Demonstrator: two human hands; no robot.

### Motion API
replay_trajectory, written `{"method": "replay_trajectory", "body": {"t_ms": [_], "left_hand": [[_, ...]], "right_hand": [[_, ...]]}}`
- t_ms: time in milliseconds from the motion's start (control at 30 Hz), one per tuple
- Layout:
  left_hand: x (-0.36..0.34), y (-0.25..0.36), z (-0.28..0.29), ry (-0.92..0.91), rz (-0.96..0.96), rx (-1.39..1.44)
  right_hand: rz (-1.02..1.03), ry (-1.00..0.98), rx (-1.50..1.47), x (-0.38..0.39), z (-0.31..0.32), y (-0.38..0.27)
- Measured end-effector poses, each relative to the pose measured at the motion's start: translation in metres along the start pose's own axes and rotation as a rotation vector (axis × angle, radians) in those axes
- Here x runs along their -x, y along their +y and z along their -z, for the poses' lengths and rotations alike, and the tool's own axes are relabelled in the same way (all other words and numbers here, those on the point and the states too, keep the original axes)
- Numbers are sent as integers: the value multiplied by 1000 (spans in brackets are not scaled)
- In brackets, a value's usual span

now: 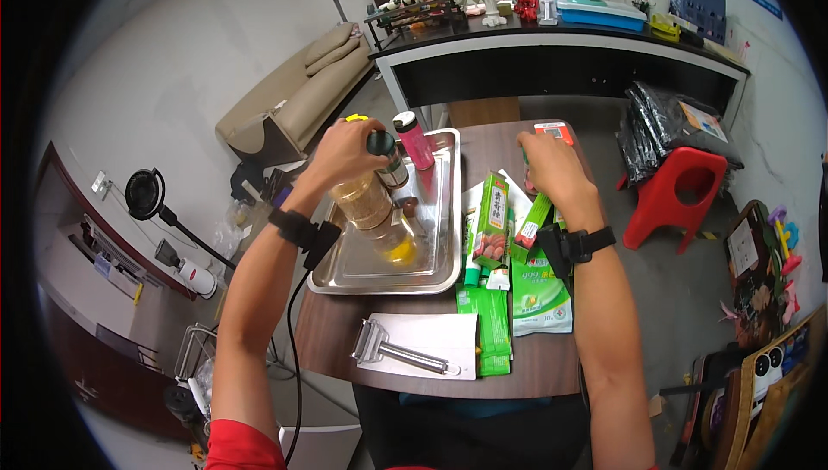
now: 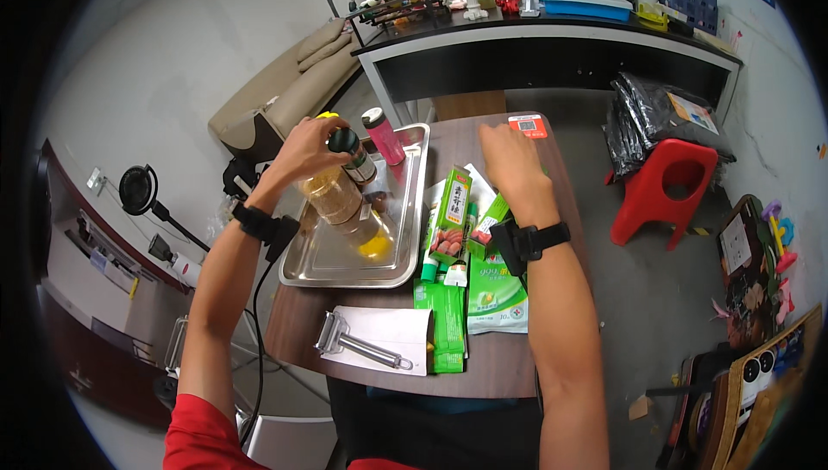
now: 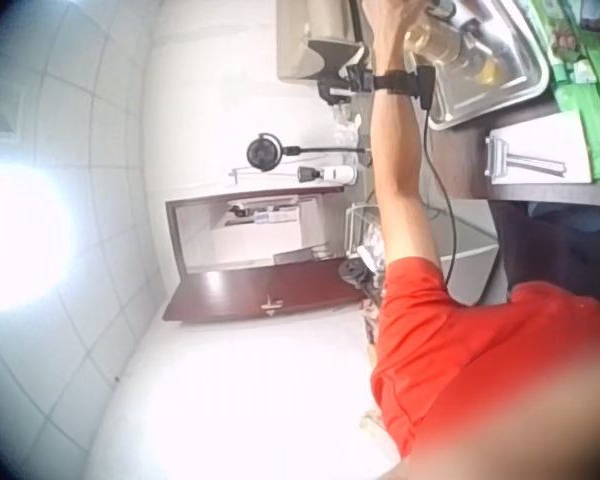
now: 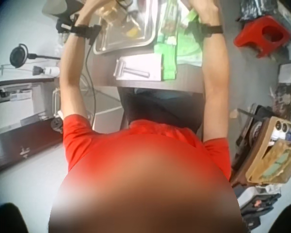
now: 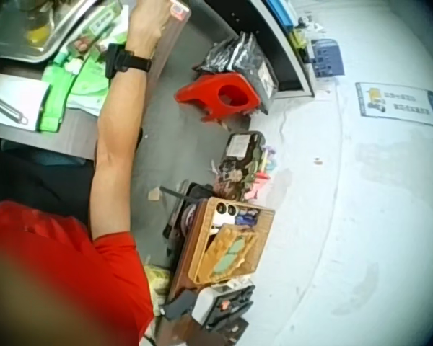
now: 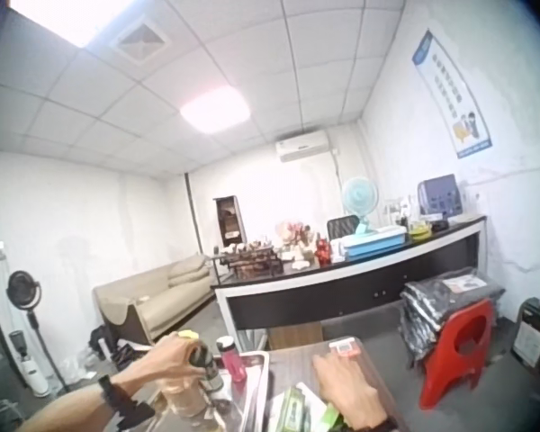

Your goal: Organizing and inspecting boxes and tubes of wasabi and ginger paste on a metal tray.

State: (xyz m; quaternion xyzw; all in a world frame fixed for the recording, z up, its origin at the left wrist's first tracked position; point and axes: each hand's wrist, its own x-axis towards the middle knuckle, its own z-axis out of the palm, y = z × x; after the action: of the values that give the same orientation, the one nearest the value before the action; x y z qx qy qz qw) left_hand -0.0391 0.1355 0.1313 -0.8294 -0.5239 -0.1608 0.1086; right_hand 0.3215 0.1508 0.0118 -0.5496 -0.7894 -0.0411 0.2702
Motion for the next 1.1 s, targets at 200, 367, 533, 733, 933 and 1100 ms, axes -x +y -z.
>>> {"method": "replay_trajectory", "body": {"t_ms": [200, 367, 533, 733, 933, 1100], "left_hand": [[-30, -31, -36, -92, 34, -106], [-44, -54, -53, -156, -1, -137], [-59, -68, -62, -213, -40, -144], [-68, -75, -72, -211, -26, -239], [-69, -38, -63, -219, 14, -175], [-62, -60, -69, -16, -59, 58]], "right_hand": [[-10, -4, 19, 4, 6, -8], [23, 31, 8, 5, 1, -7], [123, 216, -134, 7, -4, -4], [0, 19, 37, 4, 3, -20], [100, 231, -152, 10, -10, 4], [124, 228, -161, 7, -8, -8]]}}
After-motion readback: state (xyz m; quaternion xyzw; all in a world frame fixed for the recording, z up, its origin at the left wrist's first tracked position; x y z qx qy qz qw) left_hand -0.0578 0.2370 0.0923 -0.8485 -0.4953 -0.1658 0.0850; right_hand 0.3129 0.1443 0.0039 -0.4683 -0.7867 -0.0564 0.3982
